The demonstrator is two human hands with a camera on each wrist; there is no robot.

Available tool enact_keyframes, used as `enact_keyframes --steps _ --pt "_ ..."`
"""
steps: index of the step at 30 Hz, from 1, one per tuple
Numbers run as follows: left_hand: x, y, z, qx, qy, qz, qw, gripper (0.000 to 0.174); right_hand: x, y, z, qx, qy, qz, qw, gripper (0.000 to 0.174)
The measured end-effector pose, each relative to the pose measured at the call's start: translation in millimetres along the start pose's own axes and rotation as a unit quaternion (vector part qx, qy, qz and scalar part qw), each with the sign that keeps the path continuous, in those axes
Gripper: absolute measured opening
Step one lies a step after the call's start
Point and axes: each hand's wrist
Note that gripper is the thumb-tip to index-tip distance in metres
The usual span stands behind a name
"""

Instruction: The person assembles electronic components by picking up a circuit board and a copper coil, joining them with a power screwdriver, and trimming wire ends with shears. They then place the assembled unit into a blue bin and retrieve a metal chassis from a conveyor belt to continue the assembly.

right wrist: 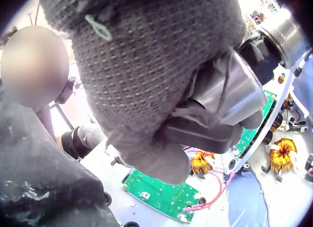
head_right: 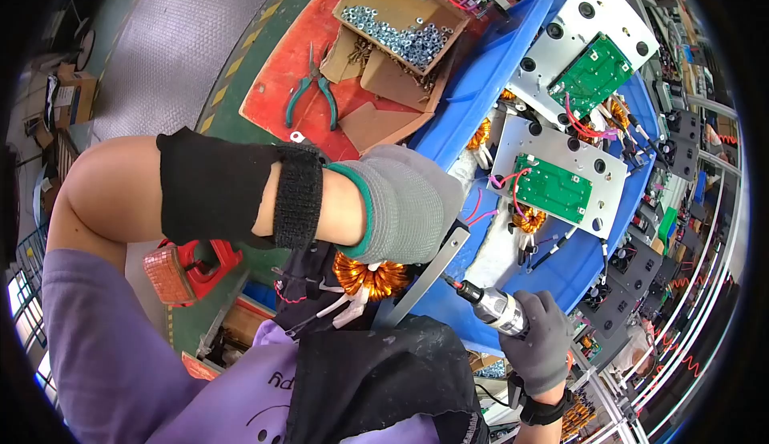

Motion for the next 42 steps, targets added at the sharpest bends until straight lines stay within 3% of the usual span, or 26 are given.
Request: enact_keyframes --steps 6,17,21,26,28,29,31,34,38,40,42 --pt "2 5 0 -0.02 0.022 0.006 1.0 0.023 -3 0 -5 -0.008 0.017 0.008 1.0 0.042" --pt "-1 15 -5 -0.036 -0.028 -0.008 0.999 0.02 1 1 -1 0.008 0.008 0.017 1.0 0.043" --pt "-4 13 -1 -0.07 -0.091 -0.074 0.991 0.023 2 2 0 0.009 0.0 0.013 1.0 0.044" --pt "-1 1 6 -0.027 -0.086 -0.107 0.99 0.027 3 0 1 0.015 -0.001 0.006 1.0 0.044" --pt "-15 1 11 -0.028 -0.242 -0.102 0.964 0.029 3 -4 6 0.032 -0.003 0.005 0.999 0.043" --pt "-15 0 5 -0.028 -0.241 -0.102 0.965 0.029 3 -7 8 0.049 -0.006 0.003 0.999 0.041" --pt "-11 -3 -9 -0.037 -0.116 -0.111 0.986 0.028 4 -9 13 0.071 0.003 0.007 0.997 0.042" --pt "-7 -13 -16 0.004 -0.05 -0.133 0.99 0.026 5 -14 19 0.118 0.025 0.023 0.992 0.043" --pt "-9 -2 -10 -0.015 -0.126 -0.047 0.991 0.022 7 -22 27 0.145 0.007 0.021 0.989 0.045" --pt "-7 -18 -20 -0.003 -0.098 -0.201 0.975 0.02 9 -24 28 0.129 -0.002 0.014 0.991 0.045" --pt "-17 -15 -18 -0.026 -0.121 -0.214 0.969 0.019 10 -25 28 0.12 -0.004 0.015 0.993 0.045"
Point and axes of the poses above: each hand's wrist, its own x-axis away from the middle knuckle, its own z-axis out of the back of the hand, y = z × x, and after that the axes turned 7 degrees about y, right-handed
